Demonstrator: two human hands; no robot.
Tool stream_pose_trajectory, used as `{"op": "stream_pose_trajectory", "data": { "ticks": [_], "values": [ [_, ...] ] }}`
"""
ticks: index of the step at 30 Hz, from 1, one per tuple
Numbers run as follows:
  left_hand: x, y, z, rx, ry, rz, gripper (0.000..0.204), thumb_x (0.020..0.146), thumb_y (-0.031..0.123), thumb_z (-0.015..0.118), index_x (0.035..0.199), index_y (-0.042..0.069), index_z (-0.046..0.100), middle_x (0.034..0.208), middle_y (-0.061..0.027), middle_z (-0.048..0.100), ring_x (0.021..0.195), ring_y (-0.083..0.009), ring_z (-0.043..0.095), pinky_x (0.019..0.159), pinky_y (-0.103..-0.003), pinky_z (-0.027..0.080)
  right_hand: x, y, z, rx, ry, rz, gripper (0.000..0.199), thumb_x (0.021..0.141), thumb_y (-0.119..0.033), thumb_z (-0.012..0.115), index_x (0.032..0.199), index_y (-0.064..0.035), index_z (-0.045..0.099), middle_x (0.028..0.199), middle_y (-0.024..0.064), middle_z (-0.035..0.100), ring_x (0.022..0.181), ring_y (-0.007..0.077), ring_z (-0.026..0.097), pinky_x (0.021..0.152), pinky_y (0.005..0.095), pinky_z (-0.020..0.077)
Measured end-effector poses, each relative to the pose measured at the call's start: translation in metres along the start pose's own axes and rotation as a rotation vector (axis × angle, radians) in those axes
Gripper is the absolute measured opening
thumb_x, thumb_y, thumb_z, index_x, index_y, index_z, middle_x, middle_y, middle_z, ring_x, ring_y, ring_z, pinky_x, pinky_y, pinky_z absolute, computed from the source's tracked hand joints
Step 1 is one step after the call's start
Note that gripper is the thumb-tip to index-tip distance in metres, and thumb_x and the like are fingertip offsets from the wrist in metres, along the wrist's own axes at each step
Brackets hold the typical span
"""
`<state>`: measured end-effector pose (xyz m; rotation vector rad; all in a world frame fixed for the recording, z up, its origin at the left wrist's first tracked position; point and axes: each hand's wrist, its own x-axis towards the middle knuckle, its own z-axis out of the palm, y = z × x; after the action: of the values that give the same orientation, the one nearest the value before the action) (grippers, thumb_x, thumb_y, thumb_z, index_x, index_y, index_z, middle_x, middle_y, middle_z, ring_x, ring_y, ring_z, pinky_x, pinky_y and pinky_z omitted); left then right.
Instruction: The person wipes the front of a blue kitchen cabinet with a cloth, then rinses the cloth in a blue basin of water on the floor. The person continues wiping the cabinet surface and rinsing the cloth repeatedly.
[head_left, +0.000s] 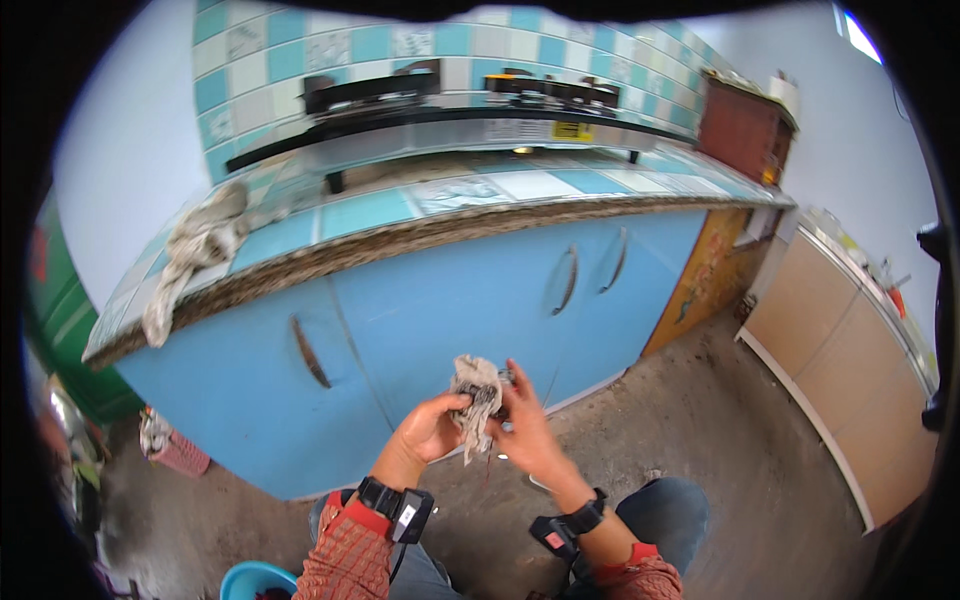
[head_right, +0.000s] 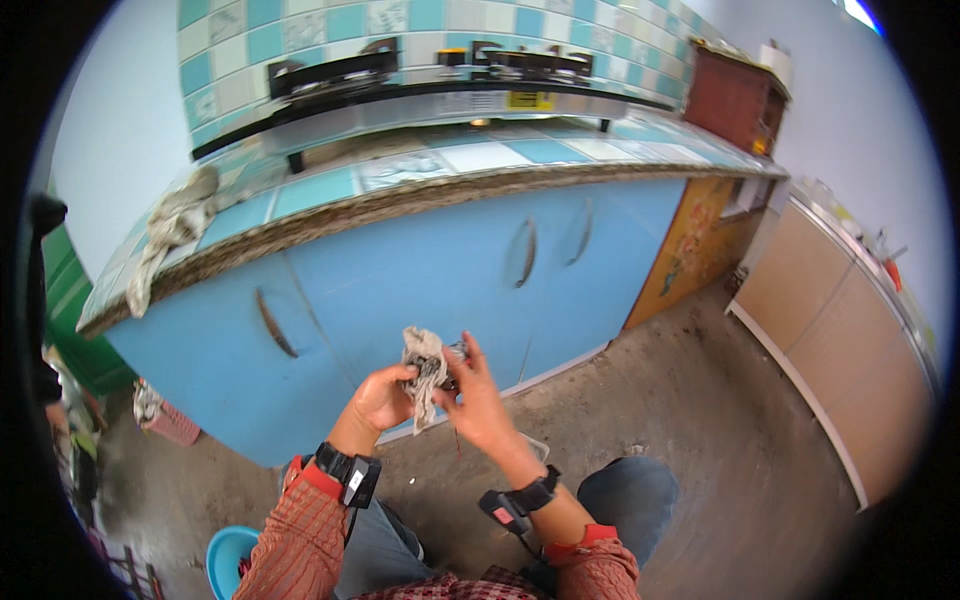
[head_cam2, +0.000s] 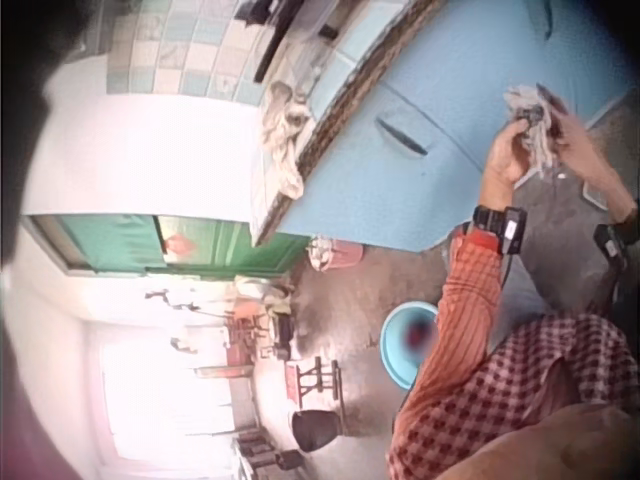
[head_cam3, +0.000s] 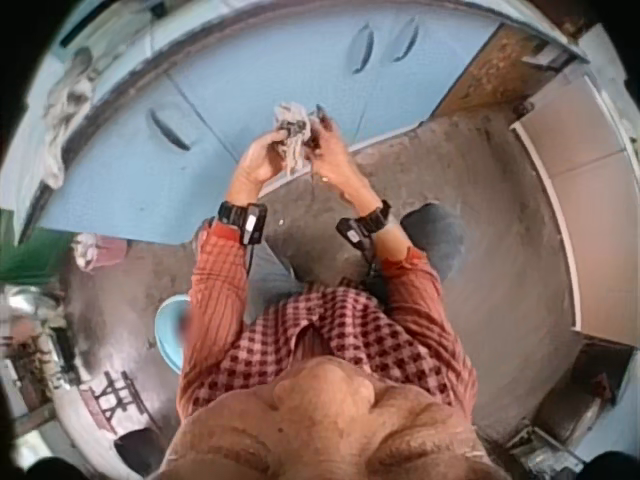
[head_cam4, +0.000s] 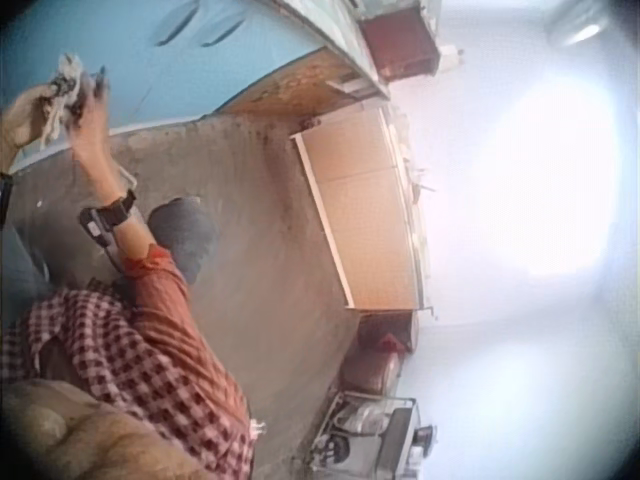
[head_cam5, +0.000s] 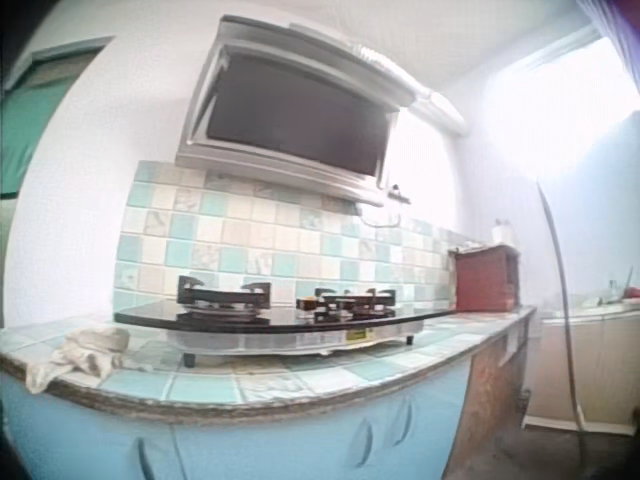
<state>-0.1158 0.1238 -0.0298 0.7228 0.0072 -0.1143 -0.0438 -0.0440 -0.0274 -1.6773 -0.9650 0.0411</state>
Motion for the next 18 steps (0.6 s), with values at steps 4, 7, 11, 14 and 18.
{"op": "stream_pose_trajectory", "data": {
  "ticks": [4,7,11,14,18],
  "values": [
    [0.013,-0.012,0.003,0.044,0.079,-0.042,0.047,0.083,0.012,0.058,0.128,0.000,0.050,0.116,-0.0119,0.062,0.108,-0.0272,0.059,0.097,-0.048,0.045,-0.006,0.038,0.023,0.006,0.205,-0.108,0.052,0.083,0.011,0.055,0.132,-0.0041,0.049,0.147,0.0205,0.030,0.119,0.0328,0.052,0.092,0.0357,0.0481],
    [0.024,-0.016,0.009,0.055,0.088,-0.039,0.050,0.083,0.010,0.058,0.130,0.000,0.046,0.123,-0.0148,0.057,0.117,-0.0334,0.054,0.104,-0.055,0.040,0.001,0.072,0.017,0.245,0.305,0.057,0.039,0.084,0.016,0.047,0.118,-0.0002,0.058,0.134,0.0181,0.049,0.109,0.0307,0.059,0.088,0.0344,0.0499],
    [0.033,-0.014,0.018,0.048,0.046,-0.003,0.060,0.082,0.009,0.058,0.137,0.000,0.037,0.135,-0.0193,0.048,0.124,-0.0399,0.048,0.105,-0.055,0.038,0.020,0.086,-0.016,0.140,0.525,0.030,0.034,0.081,0.016,0.049,0.109,0.0011,0.064,0.108,0.0120,0.065,0.081,0.0168,0.063,0.069,0.0287,0.0535],
    [0.036,-0.013,0.020,0.074,0.016,0.067,0.058,0.083,0.011,0.059,0.136,0.000,0.039,0.133,-0.0207,0.051,0.121,-0.0399,0.051,0.099,-0.051,0.045,0.051,0.070,-0.055,-0.166,0.694,-0.147,0.032,0.080,0.014,0.055,0.107,-0.0007,0.065,0.111,0.0122,0.063,0.085,0.0215,0.062,0.071,0.0328,0.0518],
    [0.039,-0.013,0.017,0.182,0.228,0.073,0.045,0.085,0.013,0.059,0.126,-0.002,0.049,0.114,-0.0177,0.061,0.101,-0.0335,0.062,0.088,-0.046,0.052,0.106,0.025,-0.087,-0.210,0.855,-0.327,0.028,0.078,0.008,0.062,0.103,-0.0046,0.066,0.105,0.0110,0.061,0.084,0.0259,0.058,0.074,0.0363,0.0491]
  ]
}}
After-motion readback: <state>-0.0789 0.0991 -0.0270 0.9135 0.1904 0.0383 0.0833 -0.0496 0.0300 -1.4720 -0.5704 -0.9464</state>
